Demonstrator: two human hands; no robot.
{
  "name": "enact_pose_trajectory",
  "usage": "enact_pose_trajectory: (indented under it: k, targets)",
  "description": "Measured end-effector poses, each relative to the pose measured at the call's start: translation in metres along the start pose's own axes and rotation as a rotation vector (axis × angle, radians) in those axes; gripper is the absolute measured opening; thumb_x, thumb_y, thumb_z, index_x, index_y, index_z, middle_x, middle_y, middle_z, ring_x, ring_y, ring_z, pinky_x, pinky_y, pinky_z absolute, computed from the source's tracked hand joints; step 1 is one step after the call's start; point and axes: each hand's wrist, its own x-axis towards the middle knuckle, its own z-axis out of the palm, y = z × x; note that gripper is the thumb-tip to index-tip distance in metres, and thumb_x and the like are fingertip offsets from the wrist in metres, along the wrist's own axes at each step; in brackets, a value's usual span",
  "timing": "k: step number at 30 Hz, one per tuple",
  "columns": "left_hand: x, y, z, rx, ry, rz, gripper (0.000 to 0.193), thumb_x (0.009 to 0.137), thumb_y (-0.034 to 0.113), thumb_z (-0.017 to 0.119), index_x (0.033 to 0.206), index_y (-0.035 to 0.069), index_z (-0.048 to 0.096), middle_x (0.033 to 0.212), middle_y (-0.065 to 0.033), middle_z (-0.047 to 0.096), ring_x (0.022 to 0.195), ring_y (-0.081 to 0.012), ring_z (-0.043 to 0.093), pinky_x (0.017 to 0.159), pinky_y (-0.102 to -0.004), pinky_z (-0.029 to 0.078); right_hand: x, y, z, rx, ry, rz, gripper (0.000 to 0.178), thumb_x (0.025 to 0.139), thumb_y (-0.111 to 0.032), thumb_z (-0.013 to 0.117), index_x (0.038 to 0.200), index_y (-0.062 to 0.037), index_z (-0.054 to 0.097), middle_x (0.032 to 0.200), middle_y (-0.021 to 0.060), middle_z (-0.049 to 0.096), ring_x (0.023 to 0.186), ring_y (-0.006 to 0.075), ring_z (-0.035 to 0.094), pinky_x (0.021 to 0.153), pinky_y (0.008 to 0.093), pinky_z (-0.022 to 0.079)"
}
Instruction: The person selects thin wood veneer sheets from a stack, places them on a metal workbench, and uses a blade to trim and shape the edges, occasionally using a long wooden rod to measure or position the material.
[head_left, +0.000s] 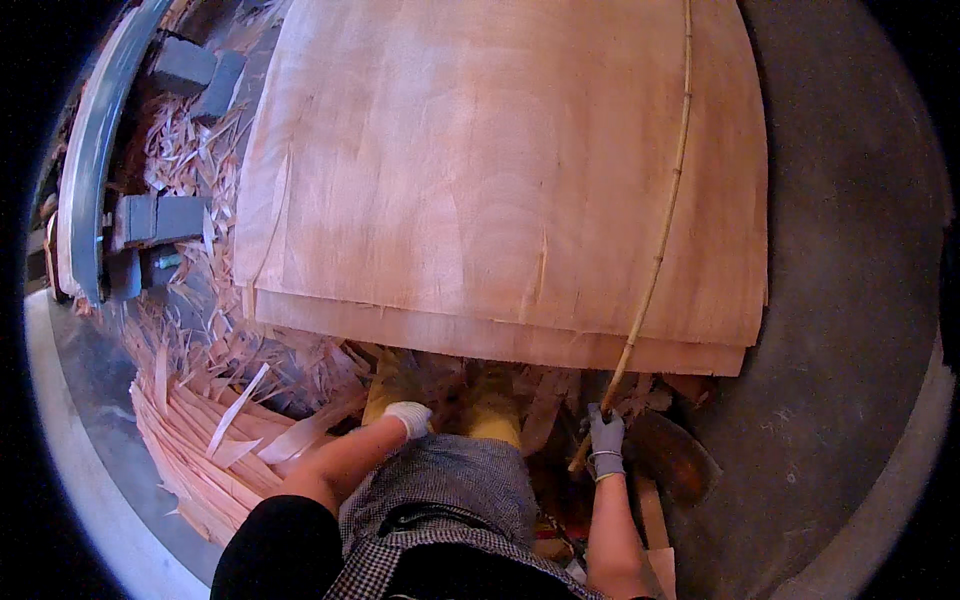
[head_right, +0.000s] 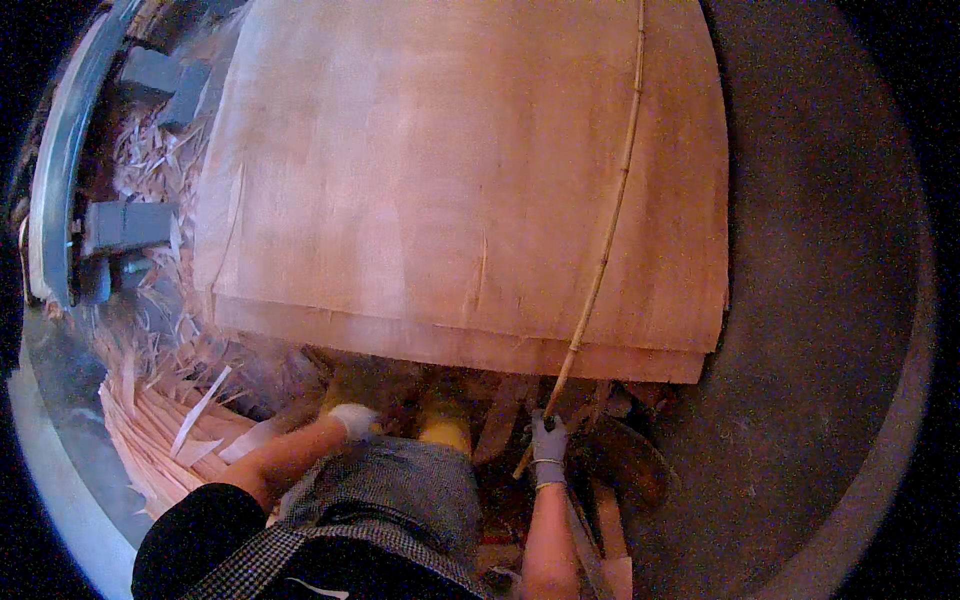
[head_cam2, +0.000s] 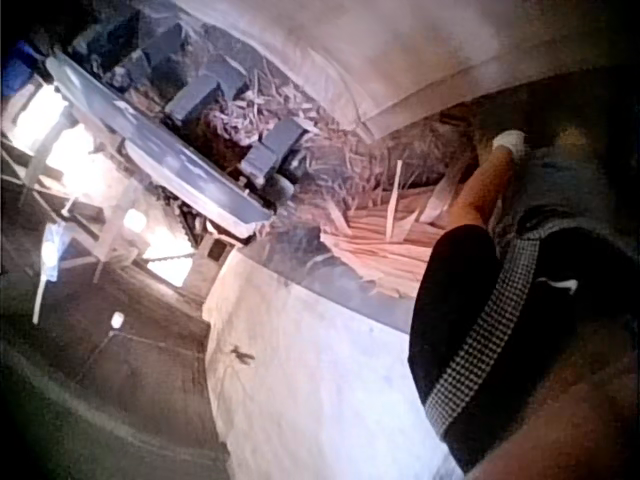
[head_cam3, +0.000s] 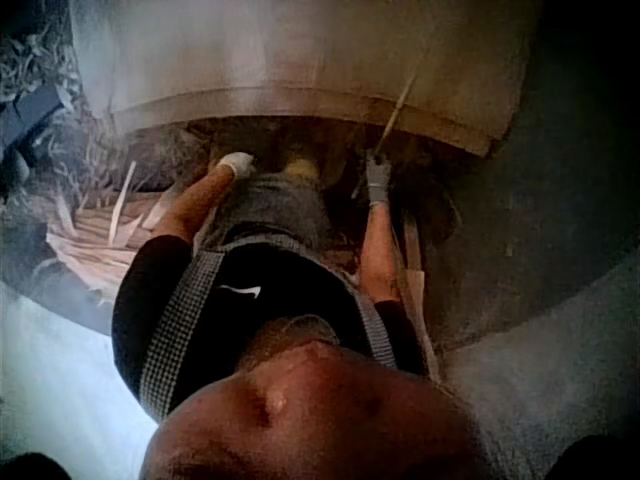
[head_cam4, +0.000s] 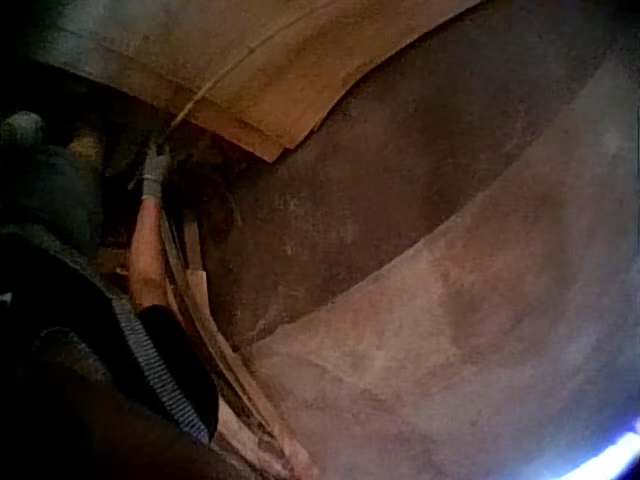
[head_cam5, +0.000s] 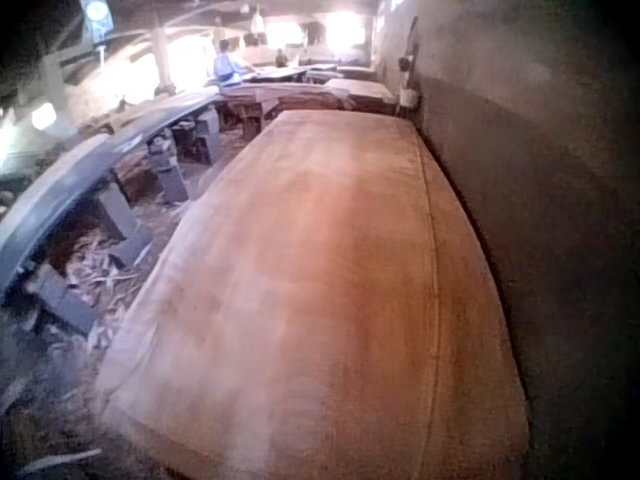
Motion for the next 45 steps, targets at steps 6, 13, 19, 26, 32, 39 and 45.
enact_pose_trajectory:
  k: [6, 13, 19, 26, 32, 39, 45]
  targets:
    - [0.009, 0.043, -0.14, -0.003, 0.94, 0.191, 0.033, 0.079, 0.02, 0.051, 0.109, 0.007, 0.051, 0.111, -0.013, 0.052, 0.098, -0.0294, 0.048, 0.087, -0.0399, 0.038, -0.024, -0.105, -0.006, -0.375, 0.37, -0.383, 0.029, 0.083, -0.016, 0.055, 0.106, 0.0009, 0.053, 0.101, 0.0178, 0.058, 0.09, 0.0312, 0.056, 0.078, 0.0351, 0.044]
    - [0.104, 0.073, -0.271, 0.484, 1.232, 0.436, 0.049, 0.071, 0.014, 0.054, 0.119, 0.01, 0.047, 0.129, -0.0083, 0.041, 0.119, -0.0279, 0.036, 0.099, -0.0416, 0.029, 0.015, -0.227, 0.071, -0.151, 0.121, -0.571, 0.041, 0.077, -0.027, 0.062, 0.107, -0.0006, 0.054, 0.103, 0.0184, 0.057, 0.095, 0.0316, 0.054, 0.081, 0.0371, 0.043]
    - [0.125, 0.064, -0.278, 0.492, 1.099, 0.544, 0.048, 0.075, 0.021, 0.053, 0.121, 0.013, 0.046, 0.133, -0.0068, 0.036, 0.123, -0.028, 0.032, 0.1, -0.0441, 0.026, 0.056, -0.25, 0.105, -0.214, 0.157, -0.459, 0.032, 0.075, -0.025, 0.063, 0.093, 0.0011, 0.059, 0.089, 0.015, 0.063, 0.081, 0.0288, 0.06, 0.067, 0.0337, 0.047]
    - [0.133, 0.059, -0.276, 0.505, 1.028, 0.593, 0.053, 0.072, 0.031, 0.058, 0.122, 0.018, 0.046, 0.134, -0.0072, 0.035, 0.124, -0.0303, 0.029, 0.1, -0.0498, 0.023, 0.08, -0.237, 0.1, 0.128, -0.1, -0.138, 0.029, 0.08, -0.029, 0.059, 0.079, -0.0002, 0.062, 0.062, 0.0114, 0.06, 0.051, 0.0203, 0.06, 0.051, 0.0347, 0.046]
    - [0.136, 0.056, -0.277, 0.557, 0.926, 0.513, 0.051, 0.074, 0.033, 0.057, 0.122, 0.018, 0.046, 0.136, -0.0066, 0.033, 0.125, -0.0298, 0.028, 0.1, -0.0485, 0.022, -0.024, -0.215, 0.104, -0.111, -0.158, -0.555, 0.021, 0.077, -0.023, 0.059, 0.082, -0.0032, 0.062, 0.072, 0.016, 0.062, 0.066, 0.03, 0.06, 0.059, 0.0378, 0.046]
    - [0.136, 0.066, -0.284, 0.569, 0.912, 0.522, 0.047, 0.079, 0.028, 0.052, 0.124, 0.016, 0.044, 0.135, -0.0073, 0.033, 0.124, -0.029, 0.029, 0.1, -0.0469, 0.022, -0.073, -0.099, 0.027, -0.667, -0.253, -0.209, 0.033, 0.078, -0.019, 0.056, 0.108, -0.0054, 0.053, 0.095, 0.0214, 0.058, 0.085, 0.0353, 0.057, 0.074, 0.042, 0.046]
    - [0.066, 0.016, -0.222, 0.294, 1.134, 0.401, 0.052, 0.071, 0.011, 0.056, 0.121, 0.004, 0.043, 0.129, -0.0153, 0.039, 0.117, -0.0327, 0.037, 0.098, -0.0434, 0.027, 0.012, -0.07, 0.063, -0.394, 0.29, -0.404, 0.038, 0.078, -0.018, 0.053, 0.112, -0.0002, 0.048, 0.107, 0.0264, 0.052, 0.098, 0.039, 0.051, 0.081, 0.0429, 0.042]
